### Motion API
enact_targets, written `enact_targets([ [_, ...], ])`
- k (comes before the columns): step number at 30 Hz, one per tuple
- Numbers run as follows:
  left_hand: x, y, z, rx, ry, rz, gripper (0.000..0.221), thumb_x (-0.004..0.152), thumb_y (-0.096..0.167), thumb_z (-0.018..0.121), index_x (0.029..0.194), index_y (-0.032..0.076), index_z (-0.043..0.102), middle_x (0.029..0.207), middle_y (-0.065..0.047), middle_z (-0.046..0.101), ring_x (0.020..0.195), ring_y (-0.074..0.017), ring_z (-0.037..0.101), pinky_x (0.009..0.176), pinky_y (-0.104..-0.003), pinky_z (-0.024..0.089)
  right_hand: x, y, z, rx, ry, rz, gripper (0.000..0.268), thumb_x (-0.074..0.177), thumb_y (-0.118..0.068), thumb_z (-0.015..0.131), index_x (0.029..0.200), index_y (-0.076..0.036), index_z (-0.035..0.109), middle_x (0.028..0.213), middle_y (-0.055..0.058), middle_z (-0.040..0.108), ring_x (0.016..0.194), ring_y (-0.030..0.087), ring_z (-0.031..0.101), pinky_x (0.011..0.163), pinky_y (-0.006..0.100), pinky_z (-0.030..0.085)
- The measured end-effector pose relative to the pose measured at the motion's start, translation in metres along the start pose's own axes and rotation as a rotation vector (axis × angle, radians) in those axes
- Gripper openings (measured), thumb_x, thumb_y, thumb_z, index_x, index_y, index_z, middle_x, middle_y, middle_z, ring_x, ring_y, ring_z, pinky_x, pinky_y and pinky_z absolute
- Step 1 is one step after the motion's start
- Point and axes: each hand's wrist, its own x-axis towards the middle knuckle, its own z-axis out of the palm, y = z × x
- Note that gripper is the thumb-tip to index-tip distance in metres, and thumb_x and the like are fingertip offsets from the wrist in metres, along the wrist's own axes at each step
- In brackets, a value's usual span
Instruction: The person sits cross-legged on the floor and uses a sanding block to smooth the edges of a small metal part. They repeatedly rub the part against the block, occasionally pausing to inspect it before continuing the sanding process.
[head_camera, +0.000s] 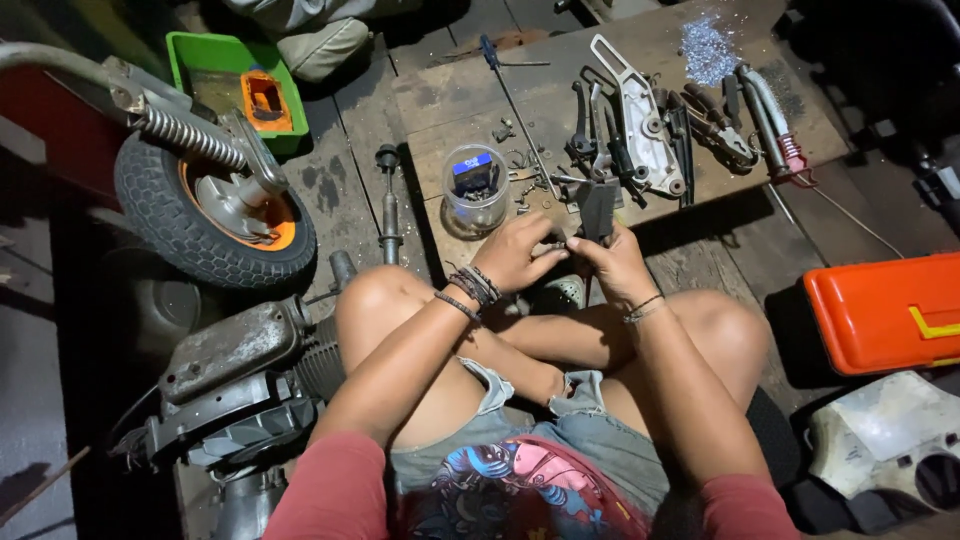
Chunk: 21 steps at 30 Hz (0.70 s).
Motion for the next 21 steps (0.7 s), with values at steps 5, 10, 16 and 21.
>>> enact_targets([
  [5,-0.006,-0.015,0.010,-0.029,0.003,-0.027,0.024,0.090,0.023,0.071,0.090,0.004,0.056,0.084,-0.017,0.056,0.087,-0.0424,0.063,0.075,-0.048,0.053,0.004,-0.001,-0.002,-0.015,0.003,0.006,0.025,0.081,-0.002,0.085,0.092,0.000,0.063,0.067,0.014,0.061,0.053,0.021,0.063,0.042,0.032,0.047],
  [10,-0.008,-0.019,0.019,-0.133,0.112,-0.188,0.020,0.091,0.016,0.075,0.094,-0.001,0.065,0.089,-0.023,0.066,0.088,-0.0446,0.068,0.080,-0.048,0.056,-0.002,-0.002,-0.006,-0.159,-0.013,-0.063,0.022,0.095,-0.011,0.078,0.107,0.002,0.064,0.088,0.015,0.068,0.077,0.019,0.065,0.061,0.038,0.055],
  [16,-0.012,-0.031,0.010,-0.491,0.264,-0.504,0.018,0.095,0.017,0.075,0.108,0.004,0.074,0.100,-0.014,0.077,0.099,-0.0210,0.072,0.088,-0.036,0.057,-0.008,-0.020,0.004,-0.404,-0.135,-0.251,0.031,0.110,-0.020,0.056,0.125,0.006,0.063,0.117,0.022,0.070,0.116,0.023,0.061,0.101,0.048,0.050],
  [21,-0.009,-0.037,0.014,-0.535,0.387,-0.457,0.017,0.094,0.012,0.076,0.108,0.003,0.076,0.096,-0.016,0.077,0.098,-0.0191,0.071,0.085,-0.036,0.059,-0.022,-0.047,0.012,-0.615,-0.030,-0.421,0.024,0.112,-0.018,0.055,0.107,0.004,0.062,0.088,0.024,0.068,0.094,0.027,0.066,0.078,0.046,0.052],
])
